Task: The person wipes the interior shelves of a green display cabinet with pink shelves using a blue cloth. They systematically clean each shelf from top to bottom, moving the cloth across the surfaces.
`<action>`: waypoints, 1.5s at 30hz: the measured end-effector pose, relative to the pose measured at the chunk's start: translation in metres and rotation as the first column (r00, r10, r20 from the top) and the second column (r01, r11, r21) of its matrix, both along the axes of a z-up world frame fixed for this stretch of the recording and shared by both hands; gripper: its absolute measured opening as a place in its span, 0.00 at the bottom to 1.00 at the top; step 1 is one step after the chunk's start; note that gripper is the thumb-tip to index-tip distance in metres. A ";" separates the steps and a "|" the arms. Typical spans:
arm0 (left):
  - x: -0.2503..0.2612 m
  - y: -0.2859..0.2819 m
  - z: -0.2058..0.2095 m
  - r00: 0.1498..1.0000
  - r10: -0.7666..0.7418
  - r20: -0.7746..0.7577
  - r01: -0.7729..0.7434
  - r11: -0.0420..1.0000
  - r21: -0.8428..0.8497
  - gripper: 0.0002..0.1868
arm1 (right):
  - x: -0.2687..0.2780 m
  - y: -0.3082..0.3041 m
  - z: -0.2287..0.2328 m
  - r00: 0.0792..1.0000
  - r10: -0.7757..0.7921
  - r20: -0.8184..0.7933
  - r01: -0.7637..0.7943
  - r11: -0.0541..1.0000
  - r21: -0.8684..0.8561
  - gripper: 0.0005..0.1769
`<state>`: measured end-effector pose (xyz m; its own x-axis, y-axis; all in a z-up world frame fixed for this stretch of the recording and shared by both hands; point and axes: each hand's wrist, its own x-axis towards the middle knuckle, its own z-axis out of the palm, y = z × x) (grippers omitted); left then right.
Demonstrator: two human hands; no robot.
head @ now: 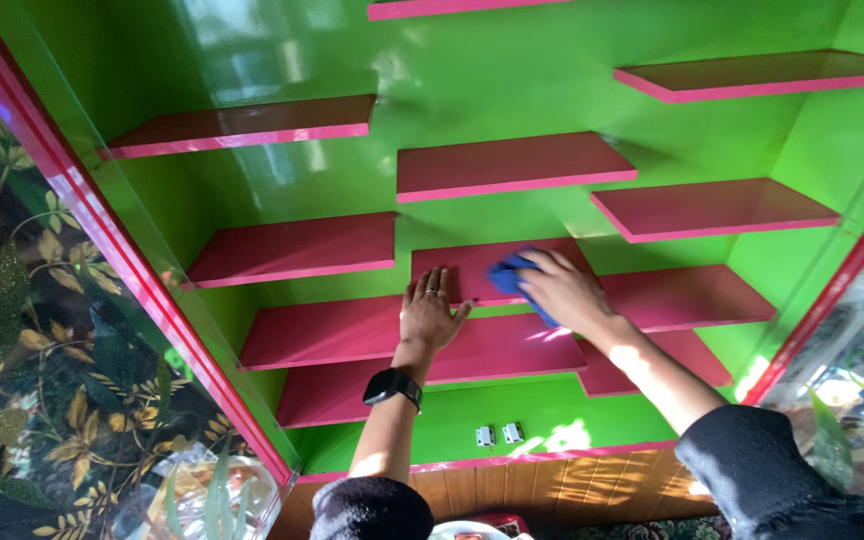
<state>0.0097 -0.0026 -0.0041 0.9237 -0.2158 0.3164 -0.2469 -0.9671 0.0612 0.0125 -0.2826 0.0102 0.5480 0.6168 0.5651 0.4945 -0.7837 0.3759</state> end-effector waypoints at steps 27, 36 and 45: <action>-0.014 0.009 0.004 0.971 -0.149 0.186 0.176 0.974 -0.141 0.44 | 0.029 0.083 -0.014 0.788 -0.308 -0.533 0.572 0.687 0.449 0.22; -0.071 0.044 -0.085 0.801 -0.311 0.511 0.445 0.880 -0.163 0.37 | -0.036 0.036 -0.097 0.921 0.376 0.105 -0.373 0.927 -0.047 0.24; -0.082 0.008 -0.182 0.996 0.044 -0.074 -0.050 0.995 -0.081 0.49 | 0.019 0.032 -0.208 0.726 -0.534 -0.434 0.493 0.844 -0.213 0.17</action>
